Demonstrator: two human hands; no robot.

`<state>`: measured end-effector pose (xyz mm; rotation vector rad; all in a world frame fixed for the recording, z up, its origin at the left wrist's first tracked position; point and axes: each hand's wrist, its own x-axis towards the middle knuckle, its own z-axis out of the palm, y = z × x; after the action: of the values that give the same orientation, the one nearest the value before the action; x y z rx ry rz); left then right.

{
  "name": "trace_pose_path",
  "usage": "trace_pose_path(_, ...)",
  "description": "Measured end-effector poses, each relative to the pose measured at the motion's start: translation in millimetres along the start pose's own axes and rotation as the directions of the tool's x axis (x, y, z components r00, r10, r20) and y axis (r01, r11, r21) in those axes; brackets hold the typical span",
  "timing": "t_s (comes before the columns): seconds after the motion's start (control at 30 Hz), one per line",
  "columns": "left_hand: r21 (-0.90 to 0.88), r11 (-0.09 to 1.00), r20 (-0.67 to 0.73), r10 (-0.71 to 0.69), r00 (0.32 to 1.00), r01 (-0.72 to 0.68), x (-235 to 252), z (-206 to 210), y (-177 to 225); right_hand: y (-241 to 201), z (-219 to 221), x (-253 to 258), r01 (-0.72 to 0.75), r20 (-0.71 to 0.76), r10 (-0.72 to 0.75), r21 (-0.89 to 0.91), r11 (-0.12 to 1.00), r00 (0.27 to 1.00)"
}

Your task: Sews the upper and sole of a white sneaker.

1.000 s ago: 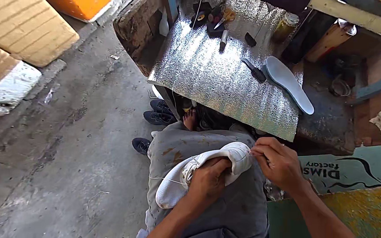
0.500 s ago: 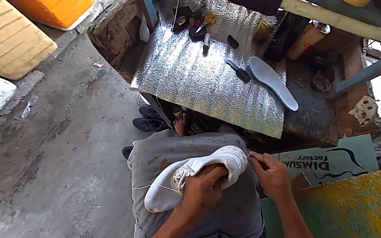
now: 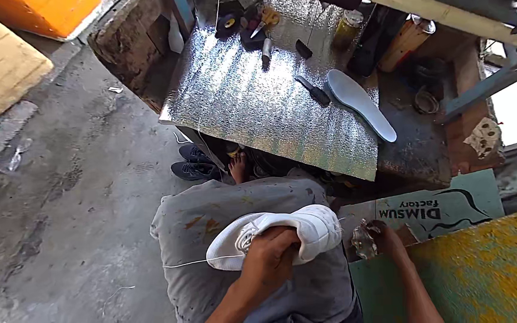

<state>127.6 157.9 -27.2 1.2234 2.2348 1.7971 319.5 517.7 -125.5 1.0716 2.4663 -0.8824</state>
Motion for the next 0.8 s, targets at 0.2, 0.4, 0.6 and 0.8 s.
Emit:
trace_pose_path(0.2,0.136,0.99,-0.022,-0.046,0.999,0.048,3.0,4.6,10.1,-165.0,-18.6,-77.7,0.668,-0.28,-0.611,0.397,0.629,0.741)
trace_pose_path(0.4,0.498,0.861,-0.039,-0.099,0.994,0.105,-23.5,-58.8,38.7,-213.8,-31.8,-72.0,0.75,-0.207,-0.721,0.171,0.639,0.662)
trace_pose_path(0.6,0.507,0.819,0.036,-0.333,0.942,0.27,-77.1,-129.9,26.4,-208.0,-41.1,-76.6,0.657,-0.14,-0.644,0.091,0.748,0.752)
trace_pose_path(0.8,-0.633,0.747,0.313,0.008,0.95,0.202,-39.4,-112.3,35.9,-206.1,-81.3,-88.6,0.604,-0.048,-0.613,0.243,0.759,0.789)
